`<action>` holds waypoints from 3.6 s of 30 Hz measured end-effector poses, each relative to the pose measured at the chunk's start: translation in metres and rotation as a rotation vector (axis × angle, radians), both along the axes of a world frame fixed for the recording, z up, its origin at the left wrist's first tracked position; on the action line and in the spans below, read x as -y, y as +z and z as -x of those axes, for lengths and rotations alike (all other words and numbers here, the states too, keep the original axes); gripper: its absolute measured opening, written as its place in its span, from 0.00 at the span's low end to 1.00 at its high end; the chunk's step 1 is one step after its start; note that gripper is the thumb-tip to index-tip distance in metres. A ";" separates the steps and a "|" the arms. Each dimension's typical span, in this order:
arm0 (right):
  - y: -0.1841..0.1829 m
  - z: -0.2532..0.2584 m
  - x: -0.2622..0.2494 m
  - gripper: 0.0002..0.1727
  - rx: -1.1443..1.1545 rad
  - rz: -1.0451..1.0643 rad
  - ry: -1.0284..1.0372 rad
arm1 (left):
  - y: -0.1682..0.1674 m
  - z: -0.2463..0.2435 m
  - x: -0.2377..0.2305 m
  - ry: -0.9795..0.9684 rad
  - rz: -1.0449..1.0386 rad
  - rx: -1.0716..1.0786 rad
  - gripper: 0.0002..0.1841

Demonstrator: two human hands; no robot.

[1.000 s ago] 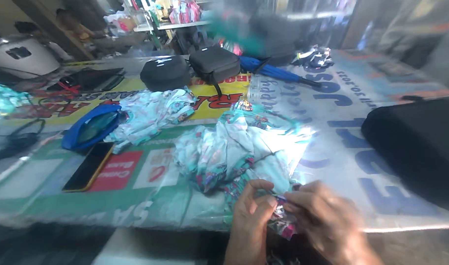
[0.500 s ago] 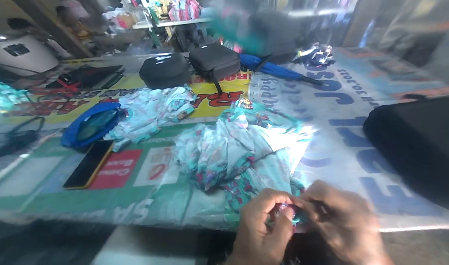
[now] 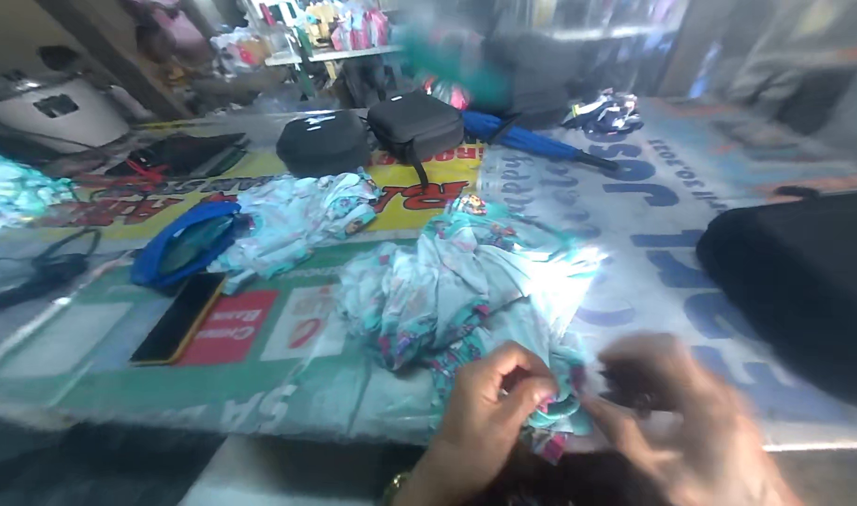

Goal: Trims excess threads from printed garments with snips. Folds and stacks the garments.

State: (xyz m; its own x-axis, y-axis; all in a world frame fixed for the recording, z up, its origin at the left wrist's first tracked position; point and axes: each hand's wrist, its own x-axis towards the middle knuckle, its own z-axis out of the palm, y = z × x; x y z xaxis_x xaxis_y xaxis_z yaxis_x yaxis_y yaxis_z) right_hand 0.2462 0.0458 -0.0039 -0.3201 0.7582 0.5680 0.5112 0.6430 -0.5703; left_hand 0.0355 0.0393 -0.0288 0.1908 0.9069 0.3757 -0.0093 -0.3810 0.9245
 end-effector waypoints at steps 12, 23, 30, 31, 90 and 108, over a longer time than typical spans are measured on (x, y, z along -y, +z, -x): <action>-0.008 -0.002 -0.006 0.16 0.039 -0.012 0.031 | 0.010 0.001 -0.005 0.008 0.325 0.455 0.07; -0.013 0.009 -0.009 0.13 -0.022 -0.074 0.047 | 0.012 -0.004 -0.003 0.058 0.300 0.429 0.08; -0.019 0.011 -0.010 0.11 -0.207 0.054 0.138 | 0.009 -0.004 0.000 0.043 0.268 0.413 0.07; -0.019 0.012 -0.011 0.12 -0.317 0.138 0.197 | 0.008 -0.004 0.000 0.043 0.268 0.416 0.07; 0.005 0.011 -0.039 0.02 -0.527 0.506 0.476 | -0.002 -0.003 0.016 0.401 -0.831 -0.558 0.13; -0.048 -0.017 -0.038 0.14 0.213 0.287 0.003 | 0.018 0.036 -0.069 0.495 -0.583 -0.889 0.13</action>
